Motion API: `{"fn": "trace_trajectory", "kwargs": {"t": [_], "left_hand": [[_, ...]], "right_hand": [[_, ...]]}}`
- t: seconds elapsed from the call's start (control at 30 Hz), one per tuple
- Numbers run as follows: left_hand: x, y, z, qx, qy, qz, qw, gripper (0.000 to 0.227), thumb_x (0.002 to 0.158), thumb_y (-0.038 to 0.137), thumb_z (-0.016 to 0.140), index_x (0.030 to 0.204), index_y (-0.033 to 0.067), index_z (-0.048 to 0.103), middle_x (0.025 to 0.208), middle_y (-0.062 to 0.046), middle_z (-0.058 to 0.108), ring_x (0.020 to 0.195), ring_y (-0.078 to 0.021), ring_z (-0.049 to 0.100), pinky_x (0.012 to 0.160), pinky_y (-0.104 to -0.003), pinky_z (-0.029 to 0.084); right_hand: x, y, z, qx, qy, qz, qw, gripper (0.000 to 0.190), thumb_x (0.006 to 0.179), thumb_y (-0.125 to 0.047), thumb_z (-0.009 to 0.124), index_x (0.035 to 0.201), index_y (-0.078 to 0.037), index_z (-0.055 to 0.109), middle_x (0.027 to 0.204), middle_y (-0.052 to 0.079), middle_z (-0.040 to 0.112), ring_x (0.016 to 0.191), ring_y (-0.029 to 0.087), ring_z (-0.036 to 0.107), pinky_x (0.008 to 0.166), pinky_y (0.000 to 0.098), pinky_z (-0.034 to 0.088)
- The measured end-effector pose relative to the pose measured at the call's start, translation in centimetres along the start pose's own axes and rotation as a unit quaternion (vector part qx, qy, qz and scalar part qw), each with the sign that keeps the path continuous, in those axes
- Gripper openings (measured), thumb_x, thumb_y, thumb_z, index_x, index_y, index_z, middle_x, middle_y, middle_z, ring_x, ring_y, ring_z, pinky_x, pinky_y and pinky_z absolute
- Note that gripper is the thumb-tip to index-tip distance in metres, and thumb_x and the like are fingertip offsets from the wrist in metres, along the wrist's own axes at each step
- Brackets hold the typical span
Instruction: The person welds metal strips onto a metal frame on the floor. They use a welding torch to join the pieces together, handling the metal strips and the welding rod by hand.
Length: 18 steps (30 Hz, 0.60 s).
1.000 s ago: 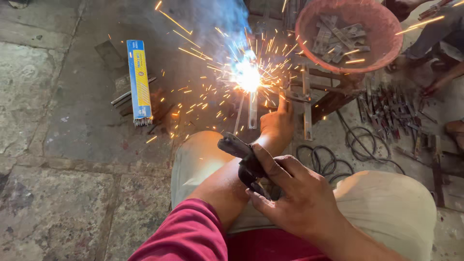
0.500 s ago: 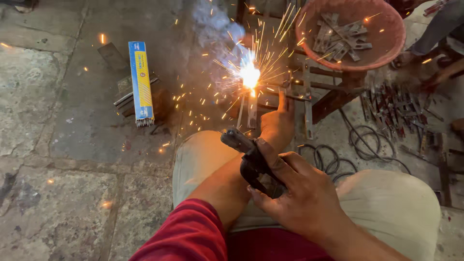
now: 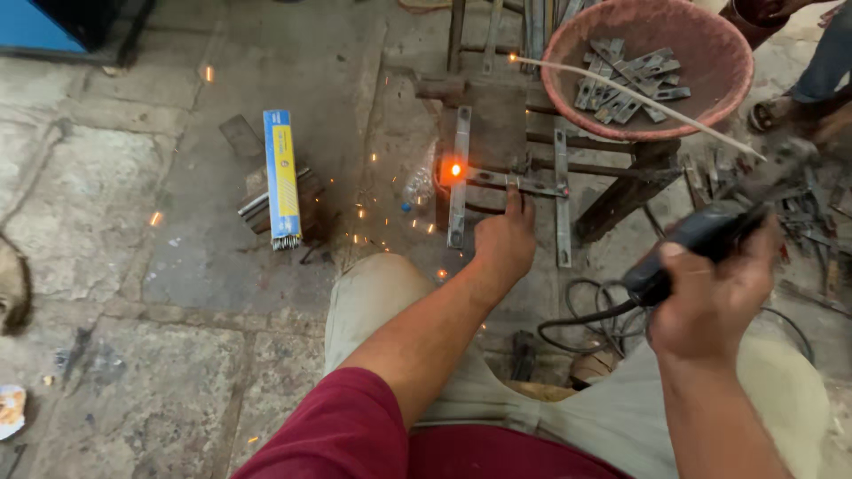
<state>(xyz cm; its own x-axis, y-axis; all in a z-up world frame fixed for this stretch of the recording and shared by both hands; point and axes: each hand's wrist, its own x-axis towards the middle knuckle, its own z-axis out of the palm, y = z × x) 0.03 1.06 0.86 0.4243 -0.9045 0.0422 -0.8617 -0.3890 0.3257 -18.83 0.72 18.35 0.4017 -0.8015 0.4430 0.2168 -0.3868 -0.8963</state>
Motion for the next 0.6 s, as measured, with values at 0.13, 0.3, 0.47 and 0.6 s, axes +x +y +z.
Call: {"fn": "trace_trajectory", "kwargs": {"t": [0.13,0.3,0.47,0.6], "left_hand": [[0.4,0.3,0.3,0.038,-0.004,-0.008,0.999,0.067,0.087,0.020,0.057,0.150,0.0026,0.041,0.161,-0.029,0.029,0.086,-0.0404,0.075,0.066,-0.049,0.060],[0.7,2.6,-0.4,0.019,0.028,-0.070,0.997,0.053,0.097,0.020,0.055,0.145,-0.0021,0.050,0.154,-0.036,0.040,0.085,-0.0380,0.076,0.068,-0.049,0.060],[1.8,7.2,-3.5,0.004,-0.147,-0.060,0.987,0.038,0.089,0.032,0.066,0.118,0.0080,0.072,0.123,-0.016,0.072,0.109,-0.0342,0.070,0.087,-0.046,0.058],[2.7,8.3,-2.0,-0.030,-0.110,-0.103,0.988,0.031,0.087,0.015,0.065,0.116,0.0081,0.072,0.120,-0.018,0.072,0.110,-0.0370,0.070,0.089,-0.046,0.058]], "right_hand": [[0.6,4.0,-4.2,0.229,0.164,0.223,0.933,0.034,0.089,-0.021,0.065,0.117,-0.017,0.045,0.089,0.008,0.060,0.072,0.026,0.061,0.064,0.0443,0.053],[1.8,8.1,-8.2,0.250,0.203,0.291,0.901,0.027,0.096,-0.030,0.070,0.114,-0.017,0.055,0.086,0.006,0.058,0.069,0.024,0.058,0.062,0.0432,0.049],[2.9,8.6,-10.2,0.230,0.198,0.272,0.913,0.026,0.094,-0.028,0.071,0.112,-0.017,0.056,0.085,0.005,0.058,0.067,0.023,0.057,0.061,0.0438,0.050],[3.2,8.1,-11.3,0.237,0.213,0.280,0.905,0.027,0.093,-0.027,0.072,0.111,-0.016,0.055,0.082,0.005,0.057,0.065,0.023,0.058,0.059,0.0430,0.049]]}}
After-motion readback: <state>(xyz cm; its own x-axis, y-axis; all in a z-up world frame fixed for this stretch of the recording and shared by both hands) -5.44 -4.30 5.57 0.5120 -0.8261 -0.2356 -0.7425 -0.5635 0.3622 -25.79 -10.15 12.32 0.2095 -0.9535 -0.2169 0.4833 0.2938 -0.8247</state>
